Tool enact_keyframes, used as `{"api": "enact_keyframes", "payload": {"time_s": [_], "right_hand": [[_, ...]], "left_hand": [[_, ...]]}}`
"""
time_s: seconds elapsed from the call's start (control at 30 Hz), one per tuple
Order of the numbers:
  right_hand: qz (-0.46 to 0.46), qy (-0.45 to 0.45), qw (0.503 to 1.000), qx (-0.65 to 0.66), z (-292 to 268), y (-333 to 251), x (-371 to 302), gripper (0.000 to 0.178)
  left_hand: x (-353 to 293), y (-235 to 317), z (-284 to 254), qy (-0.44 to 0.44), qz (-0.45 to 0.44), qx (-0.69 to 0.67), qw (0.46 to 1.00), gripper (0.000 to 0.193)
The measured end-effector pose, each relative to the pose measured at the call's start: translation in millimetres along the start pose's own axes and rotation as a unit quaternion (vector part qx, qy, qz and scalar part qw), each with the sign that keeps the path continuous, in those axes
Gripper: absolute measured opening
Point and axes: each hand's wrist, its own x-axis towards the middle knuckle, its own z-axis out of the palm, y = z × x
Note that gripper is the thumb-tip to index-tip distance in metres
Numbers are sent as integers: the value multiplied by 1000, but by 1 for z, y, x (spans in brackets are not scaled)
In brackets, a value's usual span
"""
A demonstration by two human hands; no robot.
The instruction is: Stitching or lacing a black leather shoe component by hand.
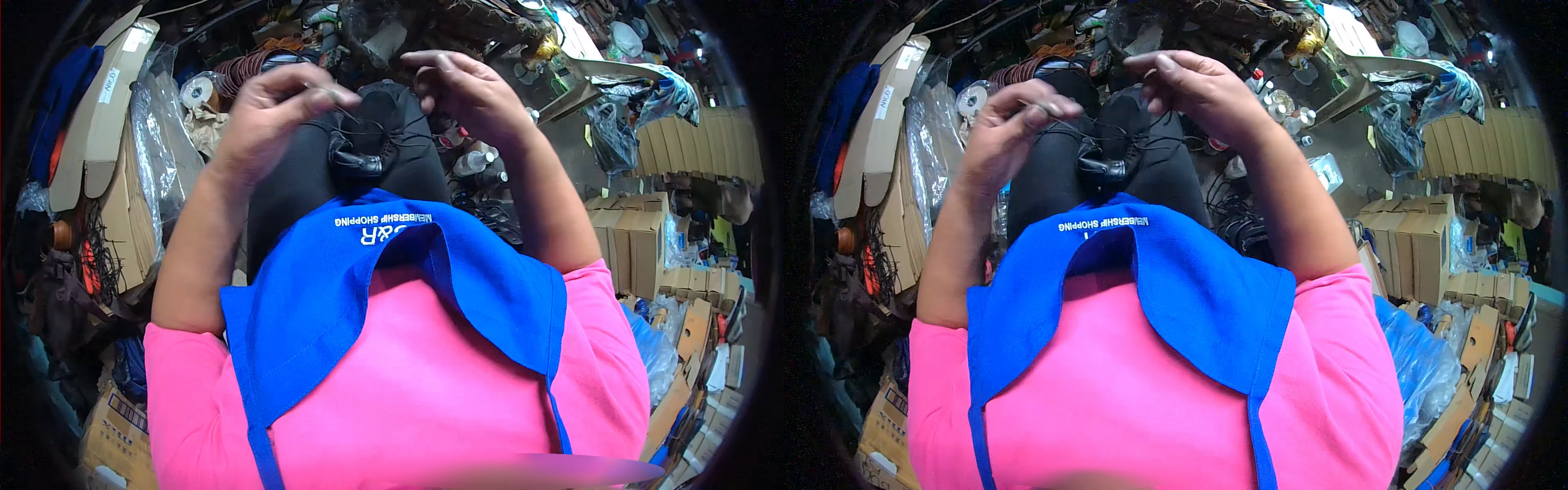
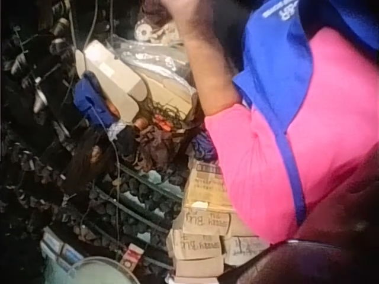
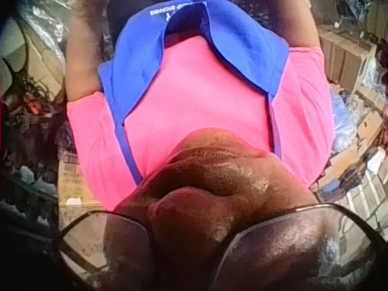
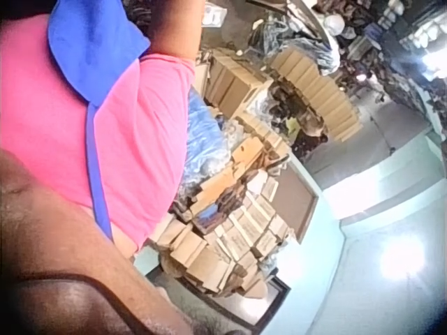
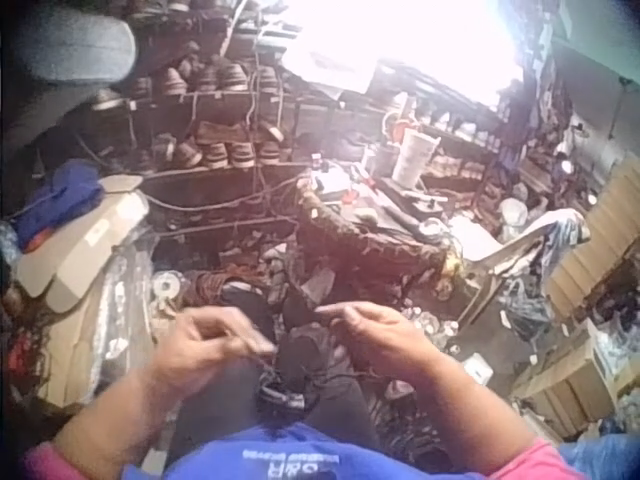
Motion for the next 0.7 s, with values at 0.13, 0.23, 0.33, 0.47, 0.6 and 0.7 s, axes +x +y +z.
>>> {"api": "enact_keyframes", "payload": {"time_s": [0.13,0.23,0.33,0.47,0.6,0.7], "right_hand": [[76,-157,946,-274,-12,0,-16,33],[107,-128,832,-530,-37,10,-28,25],[143,-6,781,-609,-105,10,-50,26],[173,157,704,-670,-198,-18,-109,26],[212,299,580,-728,-302,-51,-193,28],[265,341,545,-719,-336,-50,-228,29]], "left_hand": [[-9,-19,18,-105,-207,-198,952,25],[-29,-12,-27,-67,-96,507,854,18],[-75,32,-100,48,-102,643,757,17],[-154,116,-179,235,-117,728,634,15],[-222,181,-212,277,-117,848,437,21],[-237,175,-231,285,-180,869,363,22]]}}
